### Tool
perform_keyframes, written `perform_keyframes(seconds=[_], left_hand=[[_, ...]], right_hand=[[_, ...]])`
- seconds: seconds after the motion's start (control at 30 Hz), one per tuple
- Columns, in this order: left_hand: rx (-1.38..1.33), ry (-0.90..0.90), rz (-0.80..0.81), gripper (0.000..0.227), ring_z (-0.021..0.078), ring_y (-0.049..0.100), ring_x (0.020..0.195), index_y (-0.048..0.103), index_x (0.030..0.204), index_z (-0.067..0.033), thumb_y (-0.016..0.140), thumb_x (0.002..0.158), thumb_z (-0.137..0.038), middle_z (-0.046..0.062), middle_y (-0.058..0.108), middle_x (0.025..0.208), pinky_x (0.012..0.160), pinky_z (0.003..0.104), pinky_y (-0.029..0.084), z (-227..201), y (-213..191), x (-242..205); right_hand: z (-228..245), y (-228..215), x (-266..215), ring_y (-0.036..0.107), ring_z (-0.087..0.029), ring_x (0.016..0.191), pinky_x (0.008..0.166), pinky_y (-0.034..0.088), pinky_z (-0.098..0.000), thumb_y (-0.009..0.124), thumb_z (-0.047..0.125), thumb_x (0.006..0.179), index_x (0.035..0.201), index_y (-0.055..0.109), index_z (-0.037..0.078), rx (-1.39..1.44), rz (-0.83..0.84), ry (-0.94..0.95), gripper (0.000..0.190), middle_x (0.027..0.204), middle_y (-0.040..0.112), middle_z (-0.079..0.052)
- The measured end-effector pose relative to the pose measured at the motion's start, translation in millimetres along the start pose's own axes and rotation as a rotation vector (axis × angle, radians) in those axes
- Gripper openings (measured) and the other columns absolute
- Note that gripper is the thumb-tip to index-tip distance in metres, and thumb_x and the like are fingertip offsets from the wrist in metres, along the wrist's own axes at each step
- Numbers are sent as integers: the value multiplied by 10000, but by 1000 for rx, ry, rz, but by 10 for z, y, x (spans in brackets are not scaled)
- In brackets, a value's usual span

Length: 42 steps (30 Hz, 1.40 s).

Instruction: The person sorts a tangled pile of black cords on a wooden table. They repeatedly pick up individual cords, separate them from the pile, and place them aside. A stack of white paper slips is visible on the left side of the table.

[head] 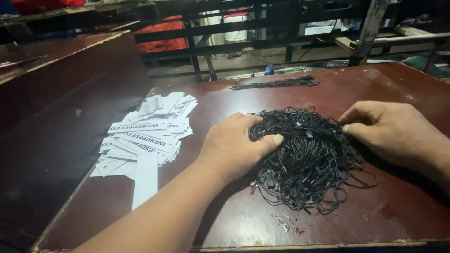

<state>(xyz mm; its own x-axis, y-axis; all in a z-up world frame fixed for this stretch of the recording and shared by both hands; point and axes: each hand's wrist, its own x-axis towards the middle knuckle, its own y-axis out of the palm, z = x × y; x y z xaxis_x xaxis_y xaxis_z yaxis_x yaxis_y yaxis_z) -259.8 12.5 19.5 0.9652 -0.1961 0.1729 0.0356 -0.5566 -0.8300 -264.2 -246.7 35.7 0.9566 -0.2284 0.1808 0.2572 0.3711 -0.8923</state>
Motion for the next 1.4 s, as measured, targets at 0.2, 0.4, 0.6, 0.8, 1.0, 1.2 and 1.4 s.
perform_keyframes(seconds=[0.2,0.4,0.6,0.8,1.0,1.2,1.4], left_hand=[[-1,0,-7,765,244,589,1269,669,1347,-231,528,746,-683,-12,637,1400,1082,429,415,5,9,6],[5,-12,0,761,245,588,1280,660,1360,-237,539,752,-679,-4,630,1423,1077,435,426,-2,2,1],[6,26,-14,767,234,588,1287,658,1362,-214,542,764,-680,7,634,1418,1077,432,426,25,23,18],[5,20,-5,762,235,578,1298,650,1373,-217,536,772,-672,-1,625,1432,1089,437,419,8,1,1],[11,15,0,761,249,569,1311,650,1375,-226,537,771,-675,-7,614,1447,1085,454,421,0,-2,3],[6,21,-11,763,232,582,1295,659,1362,-216,540,765,-676,1,629,1428,1074,440,432,23,13,10],[-13,16,-15,759,224,592,1281,664,1359,-215,555,761,-669,2,641,1413,1078,424,431,34,13,16]], right_hand=[[-60,35,49,735,-172,889,867,497,-324,647,345,965,1035,774,238,-162,87,-64,180,910,841,14],[-16,14,-27,713,-209,874,851,495,-345,615,335,1012,1030,780,190,-75,48,-55,220,955,827,-26],[-24,16,-88,748,-222,829,856,493,-365,562,276,1093,1032,705,126,85,-57,-11,216,844,833,-80],[-114,60,-66,631,-195,695,749,470,-345,699,251,999,1049,775,175,116,-126,-53,119,752,763,-65],[-105,58,-93,723,-194,818,773,513,-325,733,148,969,1063,734,117,190,-190,-75,98,921,773,-83],[-171,107,-37,710,-122,889,848,513,-268,792,184,905,1103,815,169,116,-191,-145,200,984,815,-12],[-92,85,-127,765,-165,819,730,567,-241,736,7,955,1096,767,60,392,-210,-187,154,928,799,-105]])
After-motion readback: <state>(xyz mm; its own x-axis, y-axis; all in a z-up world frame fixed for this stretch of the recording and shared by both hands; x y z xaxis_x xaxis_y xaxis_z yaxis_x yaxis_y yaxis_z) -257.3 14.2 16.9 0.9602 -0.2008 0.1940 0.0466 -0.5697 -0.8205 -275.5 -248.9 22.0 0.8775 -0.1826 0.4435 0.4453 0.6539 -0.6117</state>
